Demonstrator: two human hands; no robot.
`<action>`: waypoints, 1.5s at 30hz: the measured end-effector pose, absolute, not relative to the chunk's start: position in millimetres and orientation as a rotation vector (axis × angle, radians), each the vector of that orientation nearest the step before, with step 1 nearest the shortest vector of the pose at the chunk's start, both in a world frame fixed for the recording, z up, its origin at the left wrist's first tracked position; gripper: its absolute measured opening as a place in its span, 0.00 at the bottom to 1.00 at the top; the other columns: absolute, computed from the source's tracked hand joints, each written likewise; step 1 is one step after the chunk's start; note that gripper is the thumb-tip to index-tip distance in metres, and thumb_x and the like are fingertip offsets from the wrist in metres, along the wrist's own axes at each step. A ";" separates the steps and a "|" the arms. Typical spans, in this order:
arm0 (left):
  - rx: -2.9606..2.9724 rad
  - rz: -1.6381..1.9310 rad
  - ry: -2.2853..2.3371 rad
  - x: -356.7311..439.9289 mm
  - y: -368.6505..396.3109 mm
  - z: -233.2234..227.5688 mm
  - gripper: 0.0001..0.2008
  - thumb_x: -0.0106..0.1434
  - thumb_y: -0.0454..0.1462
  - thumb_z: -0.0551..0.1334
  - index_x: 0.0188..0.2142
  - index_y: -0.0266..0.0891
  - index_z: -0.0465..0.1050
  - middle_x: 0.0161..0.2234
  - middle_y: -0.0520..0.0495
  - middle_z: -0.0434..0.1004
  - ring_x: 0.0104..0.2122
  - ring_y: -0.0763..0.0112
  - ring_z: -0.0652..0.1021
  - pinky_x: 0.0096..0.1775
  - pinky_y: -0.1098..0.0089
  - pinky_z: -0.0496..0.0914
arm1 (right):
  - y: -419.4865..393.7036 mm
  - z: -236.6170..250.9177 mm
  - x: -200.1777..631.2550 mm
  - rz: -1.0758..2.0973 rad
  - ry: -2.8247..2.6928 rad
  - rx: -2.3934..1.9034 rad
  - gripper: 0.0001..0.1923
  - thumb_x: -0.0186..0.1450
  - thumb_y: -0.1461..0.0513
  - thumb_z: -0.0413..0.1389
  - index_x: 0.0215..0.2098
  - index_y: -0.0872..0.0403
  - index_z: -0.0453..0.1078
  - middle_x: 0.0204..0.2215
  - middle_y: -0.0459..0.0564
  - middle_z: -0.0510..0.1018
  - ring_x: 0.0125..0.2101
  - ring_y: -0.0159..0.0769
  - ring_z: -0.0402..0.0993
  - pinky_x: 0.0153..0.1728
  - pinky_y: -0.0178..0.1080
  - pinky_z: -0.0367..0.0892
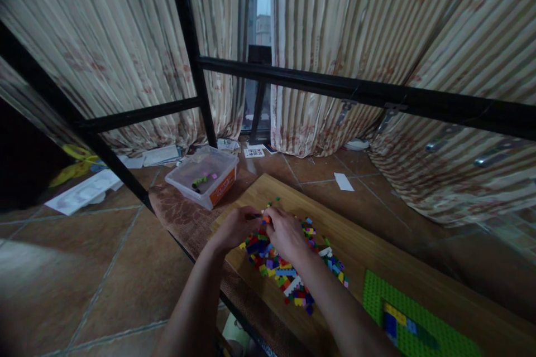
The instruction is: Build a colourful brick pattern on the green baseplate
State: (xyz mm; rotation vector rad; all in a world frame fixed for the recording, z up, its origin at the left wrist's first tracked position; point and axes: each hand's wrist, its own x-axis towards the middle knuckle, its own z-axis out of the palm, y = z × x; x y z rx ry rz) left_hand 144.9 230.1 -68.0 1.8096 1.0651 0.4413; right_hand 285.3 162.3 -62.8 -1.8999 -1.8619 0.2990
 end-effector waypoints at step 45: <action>1.837 0.878 0.568 161.2 169.2 -50.8 0.12 0.59 0.32 0.56 0.33 0.40 0.79 0.28 0.49 0.78 0.31 0.71 0.75 0.36 0.72 0.67 | 112.1 -48.5 257.0 0.868 -0.311 -1.168 0.16 0.43 0.56 0.70 0.23 0.55 0.72 0.17 0.41 0.72 0.18 0.25 0.64 0.16 0.28 0.55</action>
